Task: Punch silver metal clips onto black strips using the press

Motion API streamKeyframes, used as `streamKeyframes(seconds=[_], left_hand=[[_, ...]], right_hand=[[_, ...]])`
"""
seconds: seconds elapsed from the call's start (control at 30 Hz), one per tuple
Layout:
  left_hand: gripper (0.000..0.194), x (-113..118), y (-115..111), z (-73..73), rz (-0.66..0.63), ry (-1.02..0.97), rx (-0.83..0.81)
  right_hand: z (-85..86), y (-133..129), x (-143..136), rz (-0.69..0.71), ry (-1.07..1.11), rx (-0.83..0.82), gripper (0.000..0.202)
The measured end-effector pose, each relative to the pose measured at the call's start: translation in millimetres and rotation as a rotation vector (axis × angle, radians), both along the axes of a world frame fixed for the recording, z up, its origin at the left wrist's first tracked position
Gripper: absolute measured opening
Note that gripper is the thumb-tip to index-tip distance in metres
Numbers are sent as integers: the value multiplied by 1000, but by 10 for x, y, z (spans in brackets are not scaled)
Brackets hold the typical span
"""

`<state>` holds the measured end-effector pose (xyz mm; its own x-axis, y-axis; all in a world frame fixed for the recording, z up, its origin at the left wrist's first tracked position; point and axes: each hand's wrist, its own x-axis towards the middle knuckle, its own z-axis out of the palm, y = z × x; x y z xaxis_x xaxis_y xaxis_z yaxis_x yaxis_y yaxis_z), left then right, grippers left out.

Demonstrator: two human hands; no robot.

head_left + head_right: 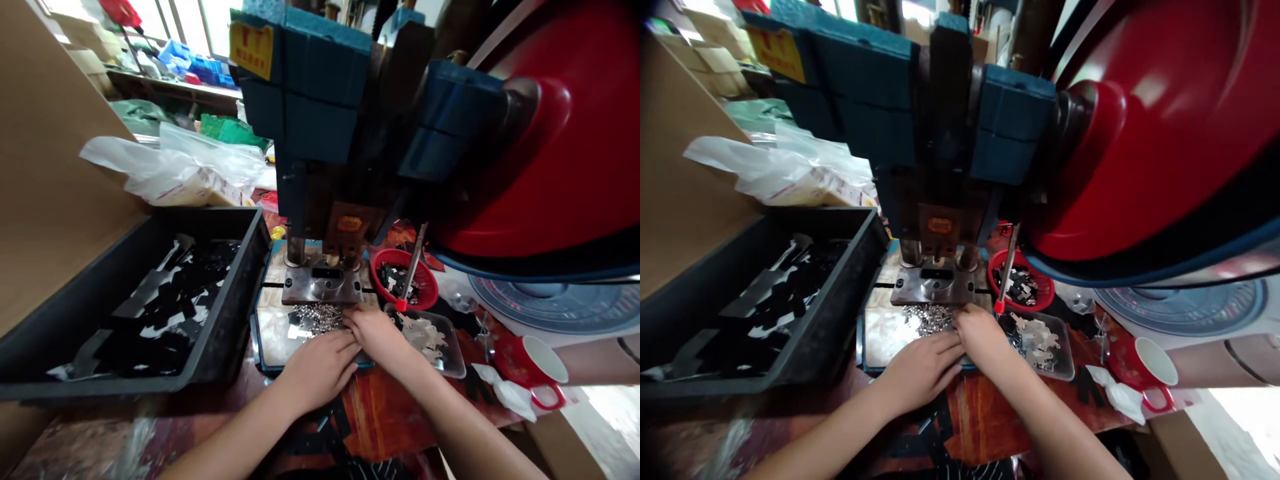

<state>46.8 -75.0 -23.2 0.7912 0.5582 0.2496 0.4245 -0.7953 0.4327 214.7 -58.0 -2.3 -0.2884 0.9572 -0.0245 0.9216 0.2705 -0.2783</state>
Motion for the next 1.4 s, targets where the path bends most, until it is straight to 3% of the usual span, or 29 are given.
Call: streamKeyframes(seconds=[0.23, 0.53, 0.7, 0.8, 0.9, 1.0, 1.17, 1.4], left_hand=[[34, -19, -11, -45, 36, -61, 24], [28, -26, -13, -31, 37, -87, 16], [25, -62, -41, -18, 26, -196, 44], [25, -201, -69, 4, 138, -291, 74], [21, -432, -62, 21, 412, -287, 109], [23, -636, -5, 27, 641, -132, 87], [22, -730, 91, 50, 649, 25, 6], [7, -736, 130, 111, 643, -52, -98]], right_hand=[[151, 5, 94, -149, 252, -42, 24], [-12, -27, 137, -187, 471, 14, 13], [-39, -49, 91, -145, 413, 58, 20], [-46, -68, 45, -121, 334, 104, 15], [-64, -83, 22, -138, 289, 127, 12], [-72, -89, 24, -136, 256, 133, 15], [-47, -81, 47, -141, 278, 101, 25], [-9, -43, 83, -338, 617, -116, 20]])
